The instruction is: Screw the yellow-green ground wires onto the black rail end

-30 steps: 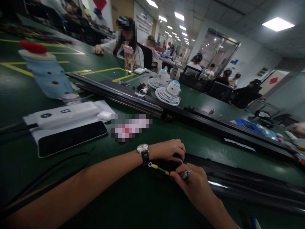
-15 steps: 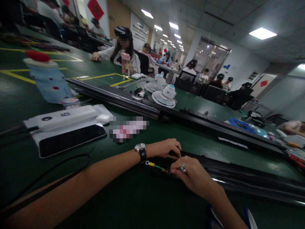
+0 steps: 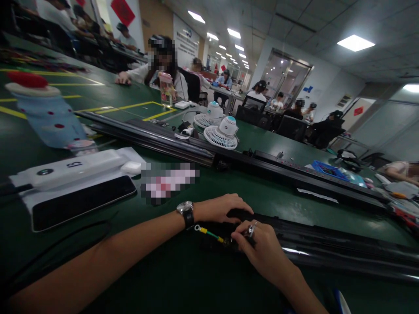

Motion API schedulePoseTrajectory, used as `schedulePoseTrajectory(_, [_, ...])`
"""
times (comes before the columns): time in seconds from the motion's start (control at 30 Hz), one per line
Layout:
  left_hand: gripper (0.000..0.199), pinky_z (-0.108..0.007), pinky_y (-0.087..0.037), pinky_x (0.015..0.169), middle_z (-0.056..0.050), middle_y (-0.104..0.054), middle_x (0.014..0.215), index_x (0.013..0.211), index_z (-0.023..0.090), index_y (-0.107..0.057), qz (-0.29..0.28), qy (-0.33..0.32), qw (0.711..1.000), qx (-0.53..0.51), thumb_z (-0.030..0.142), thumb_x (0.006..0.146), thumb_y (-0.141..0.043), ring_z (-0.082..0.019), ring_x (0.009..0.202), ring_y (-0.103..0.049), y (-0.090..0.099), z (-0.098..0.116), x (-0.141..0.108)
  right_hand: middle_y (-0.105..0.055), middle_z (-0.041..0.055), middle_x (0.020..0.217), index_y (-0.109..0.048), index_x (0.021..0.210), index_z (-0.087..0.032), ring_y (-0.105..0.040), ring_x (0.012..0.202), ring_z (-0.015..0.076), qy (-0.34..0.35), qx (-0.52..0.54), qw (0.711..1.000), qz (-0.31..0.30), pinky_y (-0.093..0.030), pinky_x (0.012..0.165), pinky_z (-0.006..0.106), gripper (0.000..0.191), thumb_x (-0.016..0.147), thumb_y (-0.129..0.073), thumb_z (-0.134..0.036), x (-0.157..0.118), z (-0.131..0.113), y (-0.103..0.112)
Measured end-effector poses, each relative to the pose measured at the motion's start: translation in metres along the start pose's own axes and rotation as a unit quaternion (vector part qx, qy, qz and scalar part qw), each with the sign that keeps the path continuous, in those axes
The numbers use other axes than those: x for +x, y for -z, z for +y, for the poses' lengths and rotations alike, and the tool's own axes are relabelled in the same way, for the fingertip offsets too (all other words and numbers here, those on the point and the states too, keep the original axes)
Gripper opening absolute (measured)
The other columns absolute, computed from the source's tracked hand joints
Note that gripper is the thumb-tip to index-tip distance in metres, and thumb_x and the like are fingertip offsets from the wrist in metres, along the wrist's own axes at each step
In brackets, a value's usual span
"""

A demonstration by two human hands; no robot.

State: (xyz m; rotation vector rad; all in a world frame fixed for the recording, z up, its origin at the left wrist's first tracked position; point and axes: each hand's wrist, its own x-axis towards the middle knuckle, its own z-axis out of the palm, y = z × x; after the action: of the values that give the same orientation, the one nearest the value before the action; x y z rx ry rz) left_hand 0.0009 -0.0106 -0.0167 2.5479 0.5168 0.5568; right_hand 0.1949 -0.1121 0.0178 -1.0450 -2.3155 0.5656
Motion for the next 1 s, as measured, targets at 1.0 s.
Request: schedulePoseTrajectory(1.0, [0.05,-0.032,-0.041,0.091,-0.003,-0.063,0.115,0.131,0.031,-0.052,-0.003,0.045,0.999,-0.024,0.031,0.084,-0.071,-0.021,0.104,-0.055,0.0,-0.0007,0.0034,-0.066,0.0003,0.078,-0.063,0.09,-0.021,-0.061,0.07,0.0143,0.068,-0.04,0.997,0.017,-0.045,0.067,0.026,0.008,0.096,-0.057,-0.022,-0.0029,-0.0012,0.0012])
